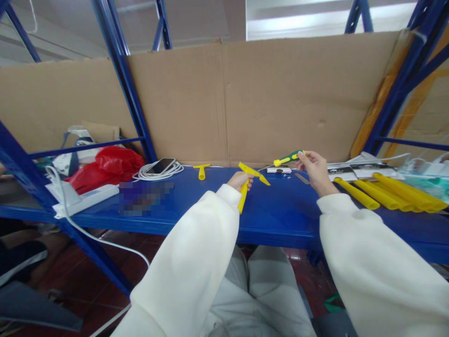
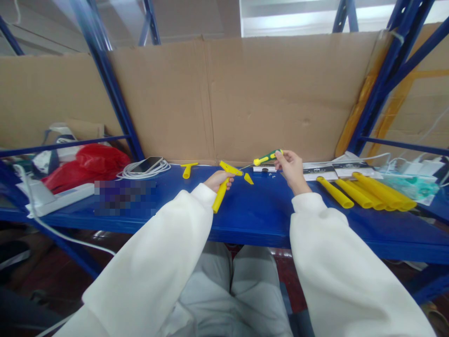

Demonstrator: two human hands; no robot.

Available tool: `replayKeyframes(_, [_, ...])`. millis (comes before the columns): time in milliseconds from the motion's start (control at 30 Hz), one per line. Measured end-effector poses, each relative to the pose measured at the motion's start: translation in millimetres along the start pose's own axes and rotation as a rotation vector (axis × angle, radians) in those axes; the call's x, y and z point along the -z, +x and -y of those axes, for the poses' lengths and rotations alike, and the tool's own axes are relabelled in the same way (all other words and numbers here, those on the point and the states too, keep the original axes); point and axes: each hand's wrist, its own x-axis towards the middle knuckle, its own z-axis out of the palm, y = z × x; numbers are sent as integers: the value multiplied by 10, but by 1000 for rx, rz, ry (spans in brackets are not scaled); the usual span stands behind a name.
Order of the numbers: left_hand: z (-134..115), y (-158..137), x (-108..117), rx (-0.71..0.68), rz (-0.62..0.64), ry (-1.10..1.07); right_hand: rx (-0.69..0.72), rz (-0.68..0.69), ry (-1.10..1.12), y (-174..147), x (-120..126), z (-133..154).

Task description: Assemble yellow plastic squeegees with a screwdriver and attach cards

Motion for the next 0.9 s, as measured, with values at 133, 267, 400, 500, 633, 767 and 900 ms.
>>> replayKeyframes(133, [-5,-8,-3,2,16,-2,-32,-7,-31,-7,-7,16])
replayKeyframes(267, [-4,-4,-2,8,7,-18,-41,10,-40,-11,-11,18])
replayKeyframes(400, [6,19,5,11,13,-26,-24,27,-21,-16,-13,15])
replayKeyframes(500, [15,39,10,16,26,-37,-36,20,-45,-20,-13,17])
replayKeyframes(633, [13,42,10,19,31,-42,-39,26,-35,-24,-14,20])
replayKeyframes(767, [-3,8,-1,18,42,-33,-18,39,-2,-17,-12,8])
replayKeyframes(900, [-11,-12,-9,16,46,-26,-21,30,-25,2,-9,-15])
